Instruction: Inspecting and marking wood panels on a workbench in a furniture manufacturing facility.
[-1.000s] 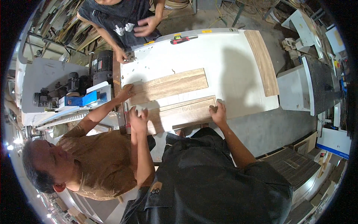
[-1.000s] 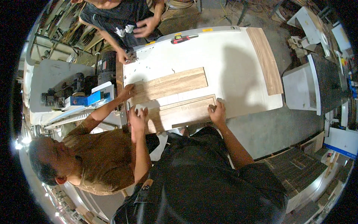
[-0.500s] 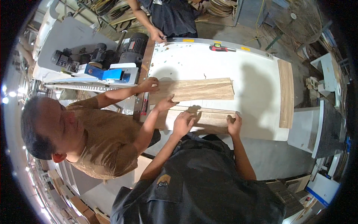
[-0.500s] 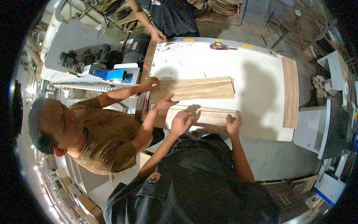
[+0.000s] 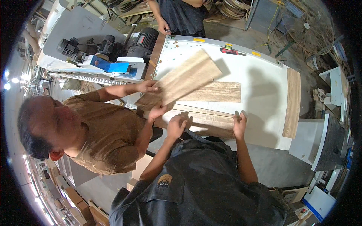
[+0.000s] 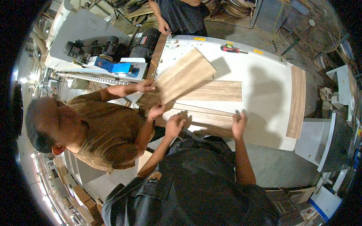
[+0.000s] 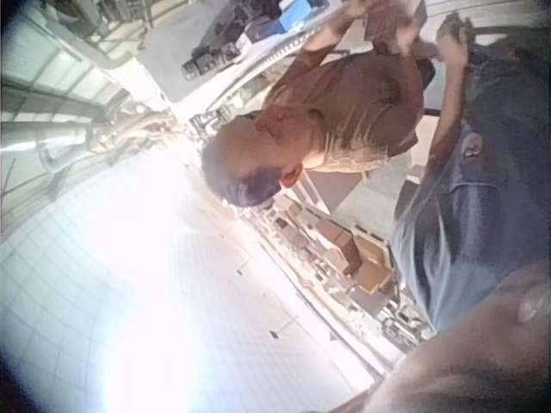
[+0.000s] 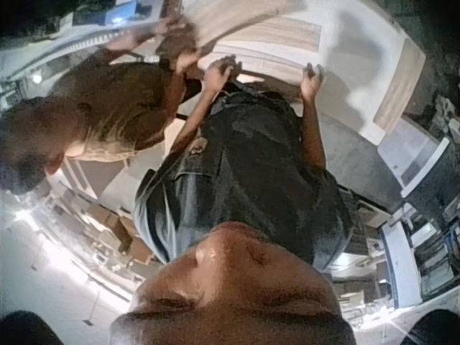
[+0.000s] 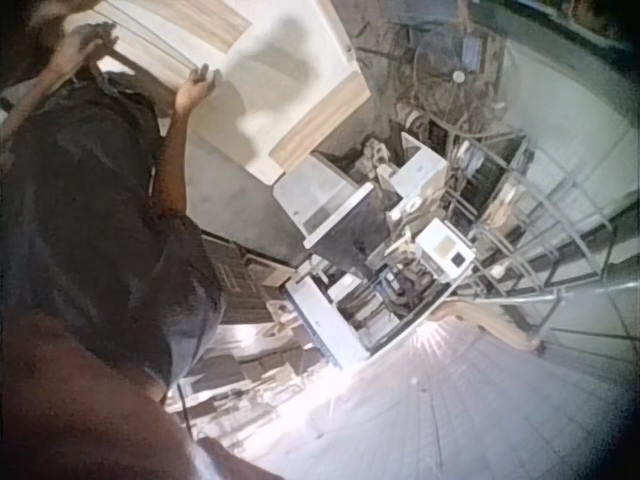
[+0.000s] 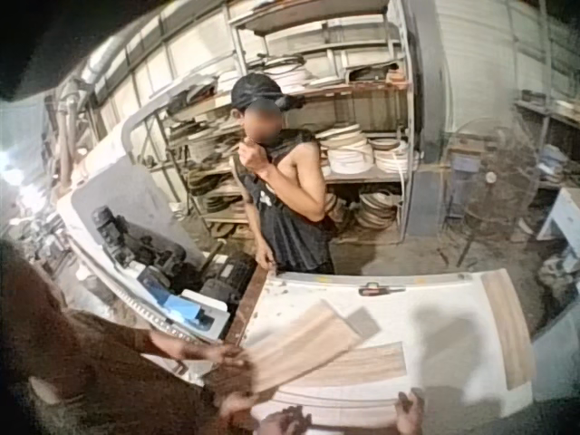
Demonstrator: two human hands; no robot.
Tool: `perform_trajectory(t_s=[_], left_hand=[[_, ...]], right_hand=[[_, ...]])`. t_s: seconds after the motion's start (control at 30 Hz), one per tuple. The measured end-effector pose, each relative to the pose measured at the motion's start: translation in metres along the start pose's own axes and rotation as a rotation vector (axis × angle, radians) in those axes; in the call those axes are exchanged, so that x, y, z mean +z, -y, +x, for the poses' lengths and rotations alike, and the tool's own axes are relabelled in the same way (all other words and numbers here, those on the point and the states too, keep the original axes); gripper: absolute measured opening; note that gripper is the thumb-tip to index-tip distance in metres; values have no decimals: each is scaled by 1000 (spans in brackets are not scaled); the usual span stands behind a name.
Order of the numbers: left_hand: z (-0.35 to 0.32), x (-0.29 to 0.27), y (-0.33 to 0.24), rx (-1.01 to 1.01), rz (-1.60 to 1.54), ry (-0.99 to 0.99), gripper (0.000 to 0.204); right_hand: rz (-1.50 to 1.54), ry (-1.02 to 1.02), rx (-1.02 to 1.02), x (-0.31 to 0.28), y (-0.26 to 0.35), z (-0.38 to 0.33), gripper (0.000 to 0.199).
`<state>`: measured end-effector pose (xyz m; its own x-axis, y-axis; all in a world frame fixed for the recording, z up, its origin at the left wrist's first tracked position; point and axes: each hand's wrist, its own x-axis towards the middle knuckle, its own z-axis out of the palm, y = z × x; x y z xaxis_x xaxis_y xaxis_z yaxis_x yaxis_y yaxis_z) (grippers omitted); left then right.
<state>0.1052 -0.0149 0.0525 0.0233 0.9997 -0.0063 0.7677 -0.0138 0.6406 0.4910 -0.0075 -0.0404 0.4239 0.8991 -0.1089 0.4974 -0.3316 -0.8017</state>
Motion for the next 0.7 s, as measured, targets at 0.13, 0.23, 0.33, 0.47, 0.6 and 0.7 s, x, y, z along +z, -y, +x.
perform_trajectory(t_s=[0.13,0.23,0.33,0.47,0.6,0.7], left_hand=[[34,10,42,-137,166,-102,52],[76,34,87,-350,300,-112,67],[119,52,185,-558,175,-8,87],[159,56,182,-642,181,-26,89],[164,51,191,-635,255,-263,90],[170,29,122,-705,220,-86,87]], right_hand=[[-75,-7,-26,5,1,28,68],[-88,7,19,11,2,63,72],[-93,45,-11,29,25,100,82],[-218,132,89,38,24,123,88],[-123,270,158,48,39,135,107],[-137,77,247,40,1,144,110]])
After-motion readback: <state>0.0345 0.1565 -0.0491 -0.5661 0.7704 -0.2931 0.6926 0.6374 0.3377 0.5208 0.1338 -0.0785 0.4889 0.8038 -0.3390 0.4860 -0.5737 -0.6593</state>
